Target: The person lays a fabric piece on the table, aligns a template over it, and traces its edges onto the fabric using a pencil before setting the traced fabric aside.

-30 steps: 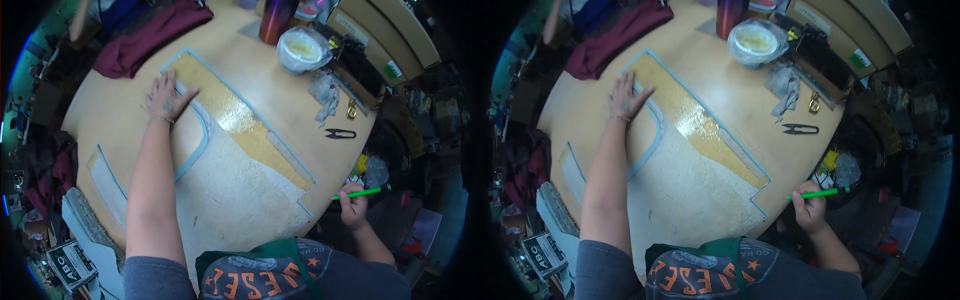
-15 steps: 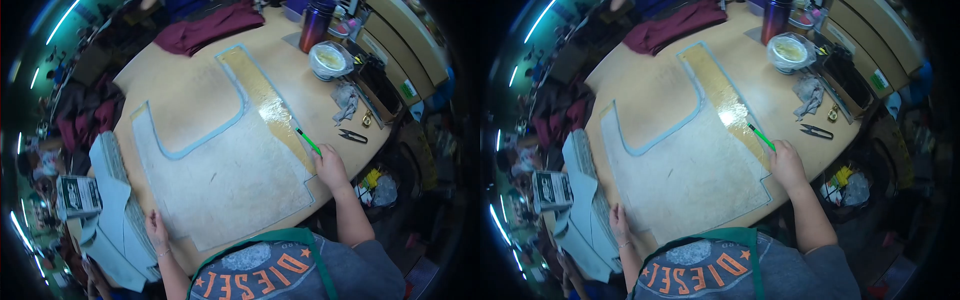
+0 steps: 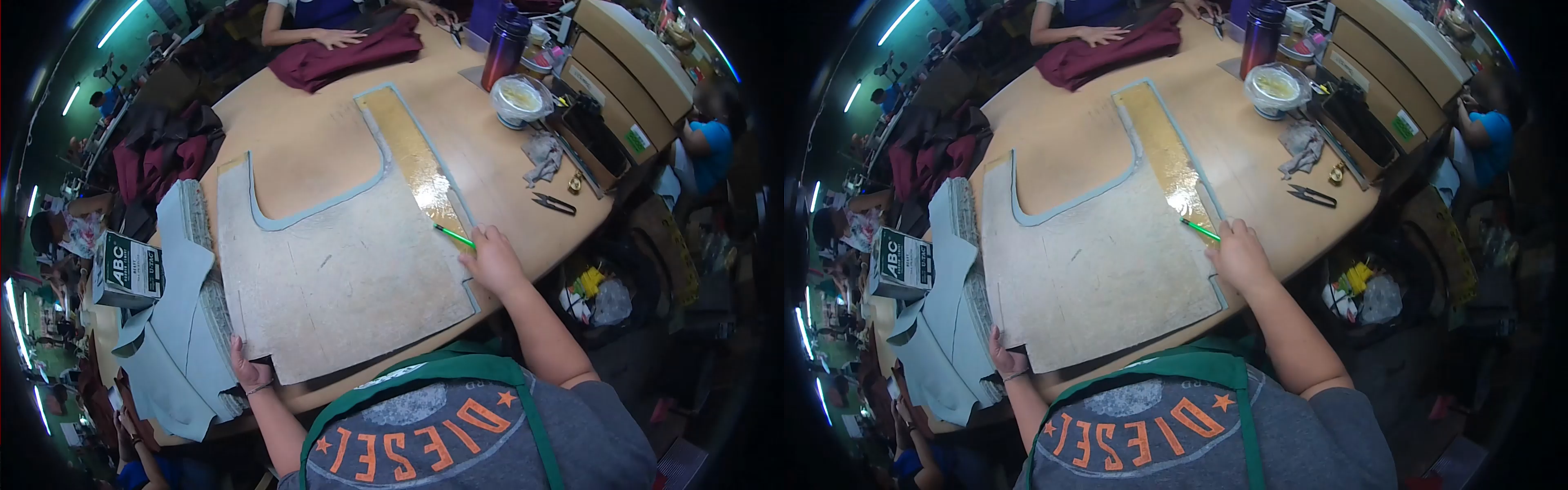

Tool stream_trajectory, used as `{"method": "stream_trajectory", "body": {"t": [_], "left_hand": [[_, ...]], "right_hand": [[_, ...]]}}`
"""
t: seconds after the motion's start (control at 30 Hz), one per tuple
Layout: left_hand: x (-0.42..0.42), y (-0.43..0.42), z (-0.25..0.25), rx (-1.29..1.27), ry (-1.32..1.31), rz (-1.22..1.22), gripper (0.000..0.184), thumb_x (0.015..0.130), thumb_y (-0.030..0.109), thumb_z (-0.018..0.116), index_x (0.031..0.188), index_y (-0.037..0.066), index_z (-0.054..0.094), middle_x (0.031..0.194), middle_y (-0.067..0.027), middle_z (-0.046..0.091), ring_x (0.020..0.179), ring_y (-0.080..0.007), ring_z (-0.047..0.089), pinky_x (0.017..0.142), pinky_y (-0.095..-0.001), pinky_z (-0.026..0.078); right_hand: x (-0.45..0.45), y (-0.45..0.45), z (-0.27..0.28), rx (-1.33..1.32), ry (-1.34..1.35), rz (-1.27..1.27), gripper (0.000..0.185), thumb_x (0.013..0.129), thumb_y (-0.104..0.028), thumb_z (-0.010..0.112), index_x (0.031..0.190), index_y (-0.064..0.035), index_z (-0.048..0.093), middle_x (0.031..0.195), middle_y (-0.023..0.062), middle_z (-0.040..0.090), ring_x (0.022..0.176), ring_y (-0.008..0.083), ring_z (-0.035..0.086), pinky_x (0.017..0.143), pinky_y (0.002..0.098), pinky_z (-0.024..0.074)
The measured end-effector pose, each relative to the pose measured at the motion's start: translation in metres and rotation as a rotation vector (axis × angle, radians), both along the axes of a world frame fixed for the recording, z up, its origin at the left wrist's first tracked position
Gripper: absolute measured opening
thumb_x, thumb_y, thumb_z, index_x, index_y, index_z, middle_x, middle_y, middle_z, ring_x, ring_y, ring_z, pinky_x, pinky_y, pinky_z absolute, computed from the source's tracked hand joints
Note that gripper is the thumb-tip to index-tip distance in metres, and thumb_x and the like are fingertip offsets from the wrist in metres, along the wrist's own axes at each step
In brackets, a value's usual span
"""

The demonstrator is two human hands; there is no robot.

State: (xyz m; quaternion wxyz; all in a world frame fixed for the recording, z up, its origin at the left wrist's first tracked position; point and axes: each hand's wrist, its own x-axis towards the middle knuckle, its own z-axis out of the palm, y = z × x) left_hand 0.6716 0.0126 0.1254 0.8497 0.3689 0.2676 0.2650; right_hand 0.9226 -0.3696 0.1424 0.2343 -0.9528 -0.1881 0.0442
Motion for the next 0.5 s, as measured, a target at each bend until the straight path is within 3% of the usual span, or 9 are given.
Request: {"method": "stream_trajectory", "body": {"t": [0.07, 0.17, 0.27, 0.37, 0.4, 0.5], "left_hand": [[-0.001, -0.001, -0.014, -0.030, 0.072, 0.058, 0.038, 0.084, 0.016, 0.043, 0.119, 0.002, 0.039, 0.114, -0.0132, 0.050, 0.104, -0.0248, 0.049, 0.092, -0.0382, 0.037], [0.000, -0.007, -0.014, 0.195, 0.098, 0.019, 0.033, 0.084, 0.012, 0.046, 0.116, 0.002, 0.042, 0.110, -0.0127, 0.052, 0.100, -0.0236, 0.052, 0.088, -0.0362, 0.041], [-0.001, -0.002, -0.022, 0.259, 0.158, 0.024, 0.024, 0.082, 0.005, 0.050, 0.105, 0.003, 0.046, 0.102, -0.0107, 0.056, 0.092, -0.0206, 0.055, 0.082, -0.0333, 0.044], [0.000, 0.001, -0.028, 0.310, 0.216, 0.056, 0.018, 0.079, 0.001, 0.054, 0.095, 0.005, 0.047, 0.093, -0.0081, 0.058, 0.083, -0.0178, 0.056, 0.077, -0.0312, 0.046], [0.000, 0.003, -0.031, 0.363, 0.250, 0.073, 0.016, 0.077, 0.003, 0.059, 0.088, 0.005, 0.047, 0.087, -0.0066, 0.058, 0.079, -0.0154, 0.055, 0.073, -0.0293, 0.046], [0.004, 0.000, -0.032, 0.412, 0.411, 0.128, 0.016, 0.077, 0.005, 0.061, 0.087, 0.005, 0.049, 0.084, -0.0073, 0.059, 0.075, -0.0164, 0.057, 0.071, -0.0290, 0.047]], "right_hand": [[-0.004, 0.006, 0.011, -0.031, 0.072, -0.078, 0.045, 0.071, -0.021, 0.064, 0.106, 0.0034, 0.052, 0.100, 0.0204, 0.050, 0.093, 0.0309, 0.050, 0.082, 0.0359, 0.0405], [0.000, 0.003, -0.003, 0.139, -0.007, -0.133, 0.047, 0.070, -0.023, 0.065, 0.106, 0.0045, 0.052, 0.097, 0.0206, 0.051, 0.093, 0.0327, 0.050, 0.082, 0.0367, 0.0403], [0.012, -0.002, -0.020, 0.227, -0.013, -0.203, 0.038, 0.069, -0.020, 0.066, 0.095, 0.0047, 0.053, 0.090, 0.0195, 0.053, 0.082, 0.0279, 0.054, 0.074, 0.0346, 0.0446], [0.025, -0.008, -0.015, 0.499, 0.296, -0.336, 0.029, 0.068, -0.018, 0.067, 0.084, 0.0017, 0.054, 0.075, 0.0105, 0.056, 0.065, 0.0180, 0.053, 0.063, 0.0284, 0.0447], [0.032, -0.013, -0.015, 0.564, 0.356, -0.298, 0.028, 0.067, -0.018, 0.068, 0.082, 0.0008, 0.054, 0.071, 0.0077, 0.054, 0.063, 0.0156, 0.052, 0.060, 0.0272, 0.0436], [0.053, -0.036, -0.014, 0.764, 0.529, -0.200, 0.023, 0.067, -0.015, 0.069, 0.078, -0.0019, 0.054, 0.065, 0.0008, 0.052, 0.060, 0.0094, 0.048, 0.054, 0.0240, 0.0408]]}}
